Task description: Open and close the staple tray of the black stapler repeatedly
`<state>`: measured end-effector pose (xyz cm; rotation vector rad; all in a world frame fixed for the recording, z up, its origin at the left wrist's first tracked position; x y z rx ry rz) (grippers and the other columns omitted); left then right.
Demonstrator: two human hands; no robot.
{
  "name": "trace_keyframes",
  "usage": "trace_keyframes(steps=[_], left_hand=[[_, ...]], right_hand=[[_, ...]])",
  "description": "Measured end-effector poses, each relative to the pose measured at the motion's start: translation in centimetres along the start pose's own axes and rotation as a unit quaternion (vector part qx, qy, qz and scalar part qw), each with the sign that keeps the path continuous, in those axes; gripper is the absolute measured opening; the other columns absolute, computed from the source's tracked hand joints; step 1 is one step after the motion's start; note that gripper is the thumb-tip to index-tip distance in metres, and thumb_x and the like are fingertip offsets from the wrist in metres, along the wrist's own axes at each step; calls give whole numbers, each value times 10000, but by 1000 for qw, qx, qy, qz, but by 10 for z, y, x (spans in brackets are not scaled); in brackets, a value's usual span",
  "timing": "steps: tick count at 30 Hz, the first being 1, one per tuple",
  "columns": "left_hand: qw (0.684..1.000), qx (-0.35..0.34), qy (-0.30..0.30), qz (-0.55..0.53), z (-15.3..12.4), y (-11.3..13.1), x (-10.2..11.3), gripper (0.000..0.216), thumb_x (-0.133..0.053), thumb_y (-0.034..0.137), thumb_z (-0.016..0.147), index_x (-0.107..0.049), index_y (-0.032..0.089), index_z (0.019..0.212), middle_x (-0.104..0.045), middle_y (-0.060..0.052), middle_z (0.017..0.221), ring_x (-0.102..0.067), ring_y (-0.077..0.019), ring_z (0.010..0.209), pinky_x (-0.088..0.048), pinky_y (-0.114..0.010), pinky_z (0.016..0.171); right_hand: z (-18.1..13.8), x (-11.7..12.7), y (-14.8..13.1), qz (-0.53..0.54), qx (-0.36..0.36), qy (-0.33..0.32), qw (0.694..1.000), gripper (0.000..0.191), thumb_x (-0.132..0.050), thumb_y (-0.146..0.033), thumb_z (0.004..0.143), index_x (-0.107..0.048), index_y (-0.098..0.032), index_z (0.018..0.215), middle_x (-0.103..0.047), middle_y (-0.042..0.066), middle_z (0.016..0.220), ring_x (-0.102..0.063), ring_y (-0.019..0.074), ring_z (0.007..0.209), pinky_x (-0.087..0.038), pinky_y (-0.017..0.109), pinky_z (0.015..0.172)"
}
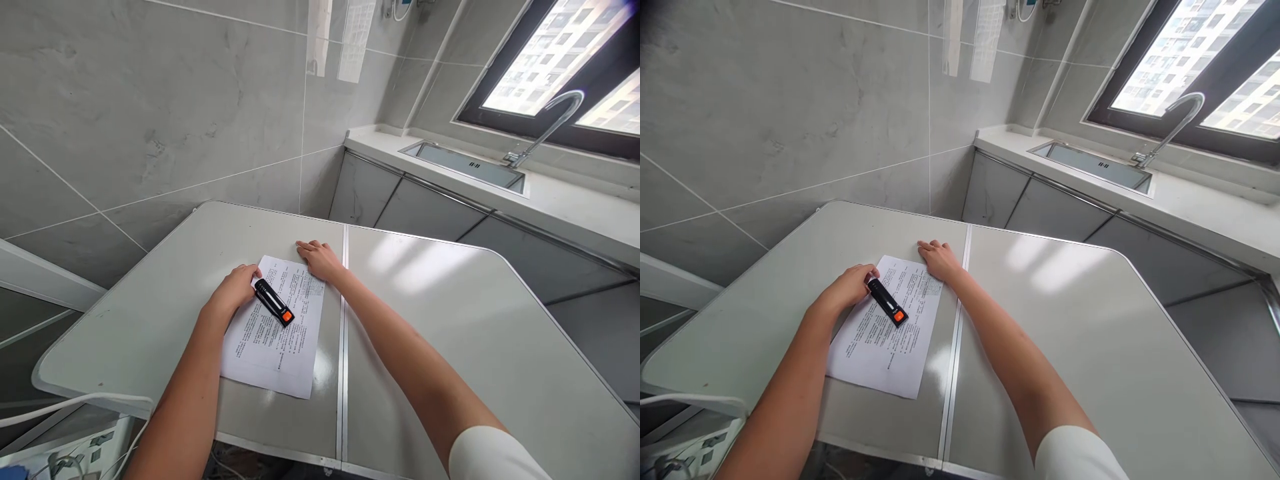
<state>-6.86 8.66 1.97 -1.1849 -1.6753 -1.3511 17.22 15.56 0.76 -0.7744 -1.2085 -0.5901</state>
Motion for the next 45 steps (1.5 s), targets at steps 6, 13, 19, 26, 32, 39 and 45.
trace_keyframes(steps=[6,13,19,26,32,39,45], left_hand=[[999,28,32,-2,-2,-1,8,276,-666,129,790,-707,246,1037,-689,-99,1149,-654,-255,1043,-460,-305,825],[996,75,51,-25,0,6,9,204,-583,243,924,-668,192,1102,-734,-125,1151,-670,-262,1008,-462,-326,796],[995,70,62,-30,7,-3,5,66,-603,218,871,-667,202,875,-756,-103,983,-685,-241,868,-447,-305,701],[995,59,68,-40,5,-1,7,66,-581,228,868,-634,222,829,-751,-87,969,-675,-251,846,-422,-310,655],[993,59,96,-28,8,-4,6,161,-515,200,915,-660,225,979,-732,-112,1079,-677,-261,914,-439,-309,679],[988,40,149,-24,9,1,3,252,-450,129,941,-633,220,1089,-670,-120,1168,-660,-261,931,-426,-318,704],[979,-25,196,-51,8,25,-3,231,-416,145,972,-632,221,1004,-685,-81,1088,-643,-231,912,-407,-304,696]], right_hand=[[-43,9,-3,147,-188,140,961,343,-444,-119,944,-704,-213,1147,-698,103,1189,-574,272,1139,-495,394,900],[-94,-4,-9,215,-310,100,921,274,-635,-245,828,-673,-215,1098,-684,92,1048,-647,250,926,-513,353,733],[-105,2,-36,300,-324,133,887,419,-671,-254,771,-593,-251,1182,-660,16,818,-644,212,713,-489,308,589],[-135,2,-109,277,-256,147,914,294,-497,-129,857,-649,-290,1050,-686,50,1015,-680,258,918,-563,417,818],[-135,-12,-111,221,-247,152,931,541,-478,-50,851,-619,-296,1311,-648,101,1227,-664,285,1111,-575,479,958],[-161,-7,-83,255,-258,183,914,481,-479,-113,873,-632,-238,1312,-656,118,1313,-619,303,1240,-501,542,1092],[-199,16,-62,276,-287,190,897,450,-478,-175,871,-645,-277,1275,-692,85,1244,-675,294,1128,-562,529,993]])
Point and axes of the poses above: each hand's wrist, its own z-axis towards the middle knuckle, its own x-axis out of the back of the hand, y = z × x, the point moved 4 cm from there along z, towards the middle knuckle
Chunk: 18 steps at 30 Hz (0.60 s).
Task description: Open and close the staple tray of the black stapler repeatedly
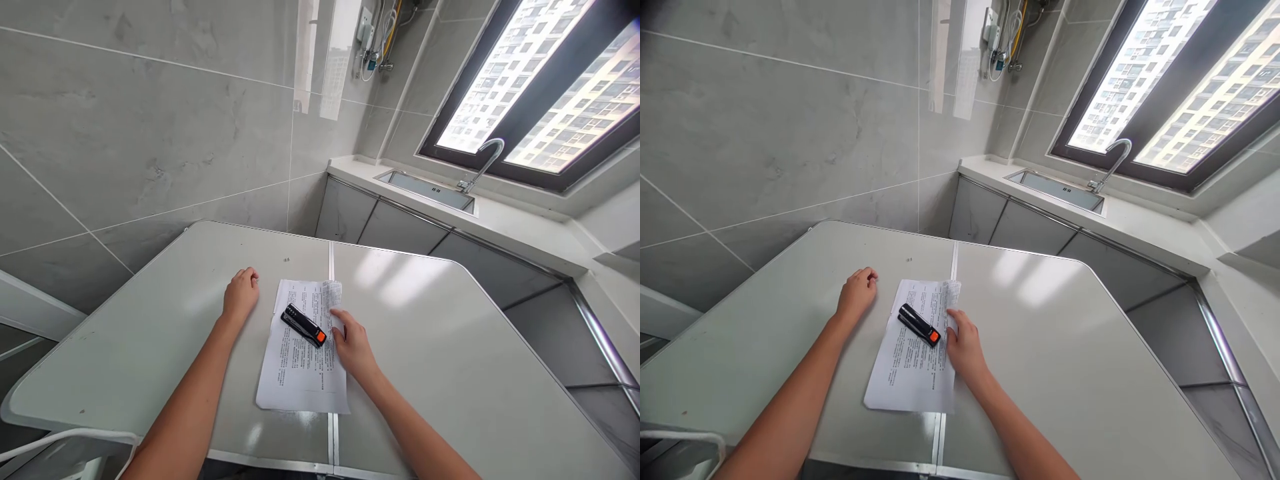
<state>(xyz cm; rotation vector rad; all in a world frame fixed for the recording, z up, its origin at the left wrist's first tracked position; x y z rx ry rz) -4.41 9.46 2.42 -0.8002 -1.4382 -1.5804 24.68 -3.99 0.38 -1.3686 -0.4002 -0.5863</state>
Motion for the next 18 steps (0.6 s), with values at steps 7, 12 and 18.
trace_keyframes(steps=[7,12,18], left_hand=[[996,-67,-14,-49,-10,30,-16,191,-460,174,958,-644,224,967,-685,-51,994,-624,-191,820,-452,-287,754],[955,-264,-70,-118,-20,57,-34,227,-463,188,980,-685,222,1014,-675,-60,1043,-604,-219,1010,-475,-347,934],[922,-354,-134,-86,-26,64,-50,195,-543,206,970,-717,250,1044,-675,-45,1084,-596,-224,1017,-460,-384,923]], right_hand=[[-2,27,18,23,-28,-3,999,419,-483,-213,886,-638,-279,1269,-696,72,1209,-676,287,1053,-563,524,955],[-3,32,25,4,-45,-25,999,412,-480,-198,891,-642,-240,1268,-657,77,1252,-645,263,1137,-522,475,1029],[-1,35,26,-7,-55,-49,997,387,-481,-184,901,-675,-216,1235,-631,82,1289,-635,242,1158,-507,418,1042]])
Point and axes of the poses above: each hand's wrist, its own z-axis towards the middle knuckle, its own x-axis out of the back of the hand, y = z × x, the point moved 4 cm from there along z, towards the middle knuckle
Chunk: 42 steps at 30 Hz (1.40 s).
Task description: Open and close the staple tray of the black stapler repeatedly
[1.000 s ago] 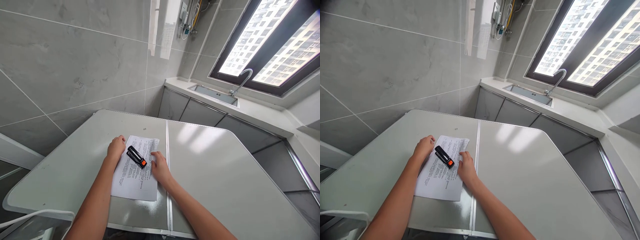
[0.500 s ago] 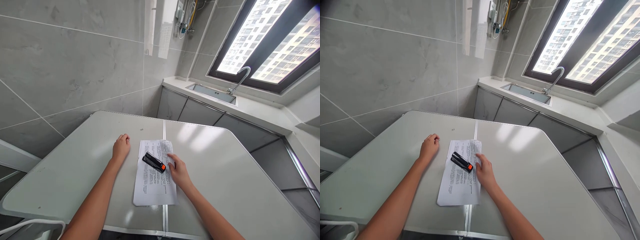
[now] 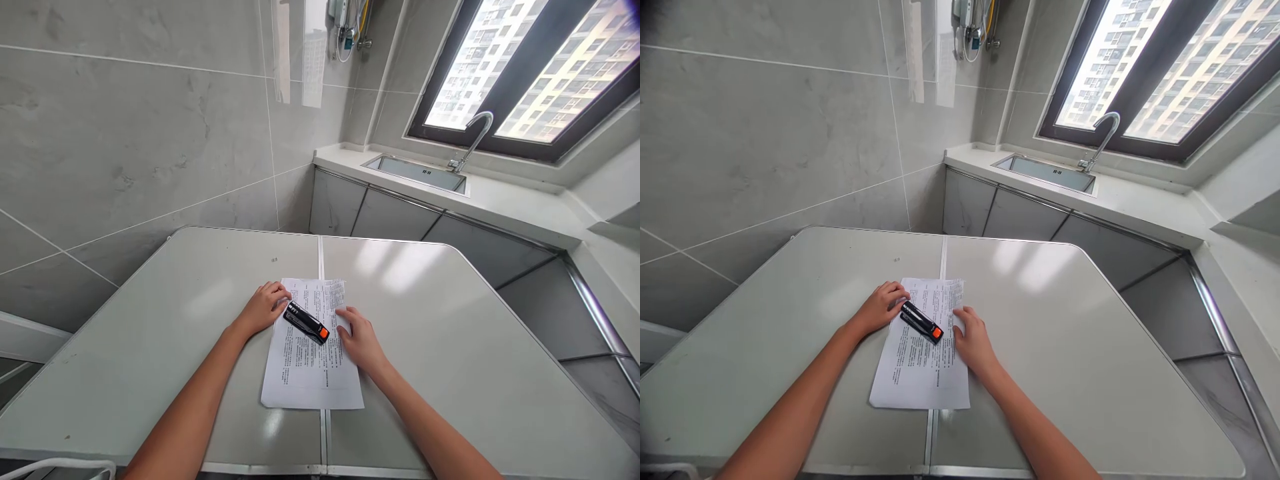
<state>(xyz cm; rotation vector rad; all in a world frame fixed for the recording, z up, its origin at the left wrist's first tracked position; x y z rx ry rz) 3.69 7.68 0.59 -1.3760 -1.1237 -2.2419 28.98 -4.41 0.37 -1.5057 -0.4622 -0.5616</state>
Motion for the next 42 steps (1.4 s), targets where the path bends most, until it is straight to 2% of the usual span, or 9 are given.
trace_keyframes(steps=[5,11,14,16,18,20,29,33,42], left_hand=[[1000,5,-2,3,-1,-1,1,191,-554,207,966,-716,256,1055,-674,-43,1095,-595,-228,1028,-451,-379,919],[1000,6,-4,3,0,-1,0,192,-552,200,964,-714,251,1053,-671,-49,1095,-592,-232,1027,-450,-381,907],[1000,5,-4,2,0,-2,0,198,-544,199,968,-714,251,1056,-668,-48,1096,-589,-228,1019,-452,-384,915],[1000,3,-2,1,0,-2,0,197,-543,202,969,-713,251,1057,-665,-46,1095,-586,-226,1017,-454,-384,926],[1000,1,-1,-1,0,-2,0,198,-544,201,967,-713,251,1057,-663,-45,1090,-585,-223,1011,-456,-384,935],[1000,0,-2,-3,0,-2,0,198,-542,200,967,-712,249,1055,-663,-45,1084,-584,-220,1004,-458,-384,942],[1000,2,-4,-2,0,-2,0,176,-558,224,964,-712,253,1045,-667,-47,1089,-599,-230,1026,-474,-393,945],[1000,-22,3,9,-2,-1,-1,210,-512,193,986,-706,248,1043,-667,-56,1197,-606,-233,1117,-469,-410,993],[998,-51,-7,-25,-4,0,-4,306,-475,149,984,-712,245,1153,-690,-62,1311,-632,-221,1218,-477,-432,1083]], right_hand=[[1,5,13,-34,-30,37,998,334,-547,-197,854,-724,-202,1137,-579,108,1354,-665,203,860,-561,408,859],[2,4,19,-70,-10,101,992,243,-478,-148,852,-709,-211,889,-603,58,1043,-547,137,621,-505,338,656],[3,-2,13,-86,48,111,989,297,-424,-116,890,-702,-211,931,-621,71,1043,-612,174,746,-509,336,680],[5,-5,7,-101,97,103,985,360,-397,-104,926,-712,-210,1065,-643,99,1179,-649,228,1013,-537,377,849],[8,-8,4,-124,132,83,980,409,-384,-115,964,-685,-208,1225,-617,111,1353,-578,266,1257,-486,447,1044],[11,-11,3,-144,145,58,977,436,-380,-134,993,-642,-205,1334,-582,107,1450,-525,277,1350,-419,495,1145],[13,-12,8,-162,134,73,975,447,-377,-124,999,-668,-212,1326,-611,104,1418,-576,261,1297,-391,510,1191],[13,-15,8,-173,140,68,973,459,-369,-112,996,-655,-210,1341,-603,107,1434,-570,251,1314,-358,520,1211],[15,-15,7,-167,135,81,973,416,-402,-125,985,-695,-184,1274,-627,110,1391,-579,266,1271,-411,462,1153]])
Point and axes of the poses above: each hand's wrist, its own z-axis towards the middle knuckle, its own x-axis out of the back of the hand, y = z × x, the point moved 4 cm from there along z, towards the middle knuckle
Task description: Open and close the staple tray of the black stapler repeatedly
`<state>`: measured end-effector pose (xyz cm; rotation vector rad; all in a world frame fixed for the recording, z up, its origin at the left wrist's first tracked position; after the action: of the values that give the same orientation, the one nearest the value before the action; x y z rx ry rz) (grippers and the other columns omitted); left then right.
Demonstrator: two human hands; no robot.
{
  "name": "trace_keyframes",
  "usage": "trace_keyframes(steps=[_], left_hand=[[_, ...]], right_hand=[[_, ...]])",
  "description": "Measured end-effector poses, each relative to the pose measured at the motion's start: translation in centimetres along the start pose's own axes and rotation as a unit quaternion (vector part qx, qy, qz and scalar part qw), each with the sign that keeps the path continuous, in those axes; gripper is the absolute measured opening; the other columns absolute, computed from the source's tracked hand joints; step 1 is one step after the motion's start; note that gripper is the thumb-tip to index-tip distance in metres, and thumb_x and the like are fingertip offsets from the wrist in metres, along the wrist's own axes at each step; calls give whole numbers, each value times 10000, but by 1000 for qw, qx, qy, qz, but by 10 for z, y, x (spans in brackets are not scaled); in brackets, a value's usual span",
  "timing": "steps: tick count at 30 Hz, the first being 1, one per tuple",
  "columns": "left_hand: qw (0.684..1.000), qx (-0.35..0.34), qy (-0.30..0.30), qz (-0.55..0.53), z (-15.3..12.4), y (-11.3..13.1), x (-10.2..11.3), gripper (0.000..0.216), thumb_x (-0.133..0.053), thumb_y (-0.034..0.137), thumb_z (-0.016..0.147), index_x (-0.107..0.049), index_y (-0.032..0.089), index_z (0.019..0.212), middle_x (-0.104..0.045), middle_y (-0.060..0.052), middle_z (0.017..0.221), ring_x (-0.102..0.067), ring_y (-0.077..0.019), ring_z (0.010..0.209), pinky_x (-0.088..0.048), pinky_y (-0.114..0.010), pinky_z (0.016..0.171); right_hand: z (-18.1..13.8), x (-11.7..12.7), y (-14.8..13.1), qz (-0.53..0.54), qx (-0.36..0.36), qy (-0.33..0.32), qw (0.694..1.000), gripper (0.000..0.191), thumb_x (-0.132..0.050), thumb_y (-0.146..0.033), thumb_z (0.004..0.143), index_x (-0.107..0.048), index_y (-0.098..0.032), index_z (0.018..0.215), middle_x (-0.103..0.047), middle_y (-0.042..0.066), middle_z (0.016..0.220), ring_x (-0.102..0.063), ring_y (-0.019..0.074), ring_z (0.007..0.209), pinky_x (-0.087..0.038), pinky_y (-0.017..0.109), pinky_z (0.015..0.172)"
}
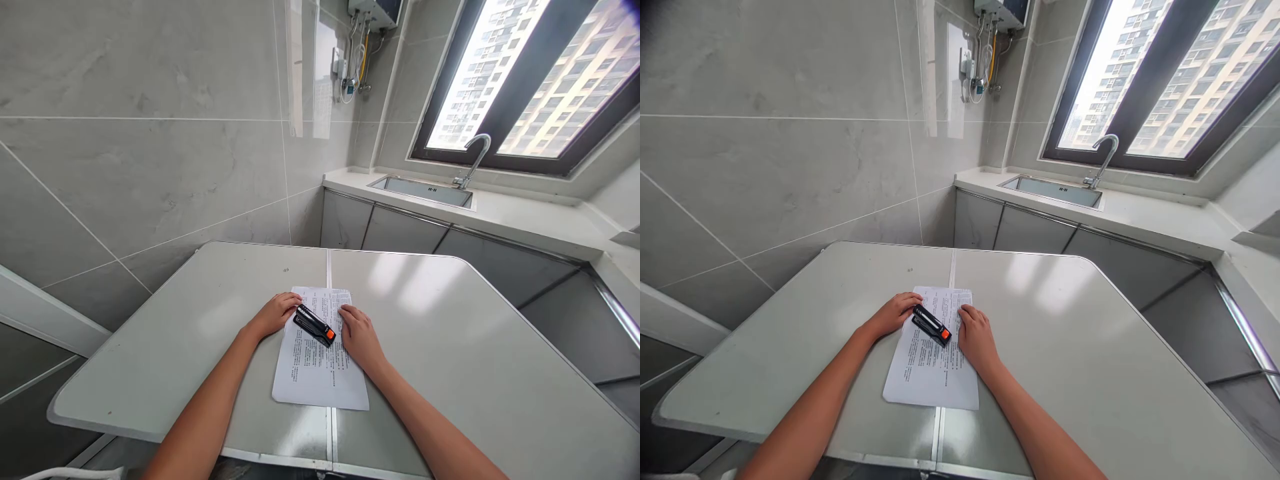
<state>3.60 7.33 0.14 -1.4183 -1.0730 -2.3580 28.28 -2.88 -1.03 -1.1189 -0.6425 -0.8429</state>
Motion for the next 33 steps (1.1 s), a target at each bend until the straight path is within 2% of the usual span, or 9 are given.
trace_keyframes(steps=[8,13,19,24,26,28,30,32,33], left_hand=[[1000,1,1,-8,-3,0,1,301,-492,151,972,-724,235,1143,-694,-70,1321,-645,-228,1221,-491,-421,1093],[999,-7,0,-33,-6,5,4,301,-489,169,982,-729,246,1145,-692,-61,1330,-652,-219,1218,-504,-378,1094],[999,-10,-6,-37,-6,7,5,305,-491,131,954,-736,239,1101,-694,-49,1324,-648,-220,1227,-491,-381,1103],[999,-5,-4,-52,-6,5,5,311,-467,142,974,-734,225,1111,-694,-72,1336,-647,-225,1235,-493,-393,1101],[998,-7,0,-56,-6,5,5,314,-466,131,969,-742,220,1091,-703,-79,1319,-653,-225,1225,-500,-396,1092],[998,-20,2,-60,-6,6,6,300,-492,103,935,-760,215,1014,-722,-78,1271,-672,-222,1178,-524,-385,1054],[997,-31,2,-70,-7,6,7,293,-515,87,901,-773,215,957,-740,-68,1218,-691,-215,1123,-545,-371,1012],[996,-30,1,-82,-7,5,8,305,-519,95,898,-779,226,988,-749,-55,1194,-699,-210,1103,-551,-371,1004],[996,-27,1,-87,-6,4,9,313,-518,105,905,-778,233,1024,-750,-51,1197,-699,-210,1108,-548,-378,1012]], right_hand=[[0,2,-1,9,8,12,1000,419,-424,-84,944,-698,-201,1239,-640,107,1354,-597,251,1250,-425,440,1128],[-2,0,-7,-35,36,11,999,400,-436,-51,928,-661,-190,1228,-625,123,1353,-580,267,1237,-416,427,1101],[-2,-5,-7,-66,59,4,996,368,-438,-38,909,-633,-176,1190,-620,133,1319,-574,263,1202,-410,414,1065],[0,5,-11,-3,68,45,997,343,-440,-85,943,-626,-202,1206,-620,122,1335,-546,276,1258,-402,468,1092],[-4,11,-22,51,94,51,993,262,-442,-168,996,-638,-214,1162,-658,110,1235,-576,271,1188,-454,455,1033],[-10,11,-37,107,117,22,987,212,-486,-265,1016,-639,-227,1158,-674,94,1133,-607,254,1078,-506,416,941],[-16,7,-49,134,112,-7,985,301,-602,-344,970,-608,-232,1249,-663,91,1133,-613,253,1049,-522,406,917],[-19,1,-53,133,86,-13,987,500,-688,-348,909,-540,-231,1372,-643,99,1204,-602,266,1111,-510,418,962],[-20,-2,-53,129,75,-17,989,539,-698,-325,899,-522,-231,1400,-641,98,1222,-597,268,1135,-502,416,976]])
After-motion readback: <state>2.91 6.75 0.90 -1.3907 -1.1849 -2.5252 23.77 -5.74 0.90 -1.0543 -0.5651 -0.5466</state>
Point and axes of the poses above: each hand's wrist, its own z-axis towards the middle knuckle, its own x-axis out of the back of the hand, y = z × x, the point moved 4 cm from there along z, towards the middle knuckle
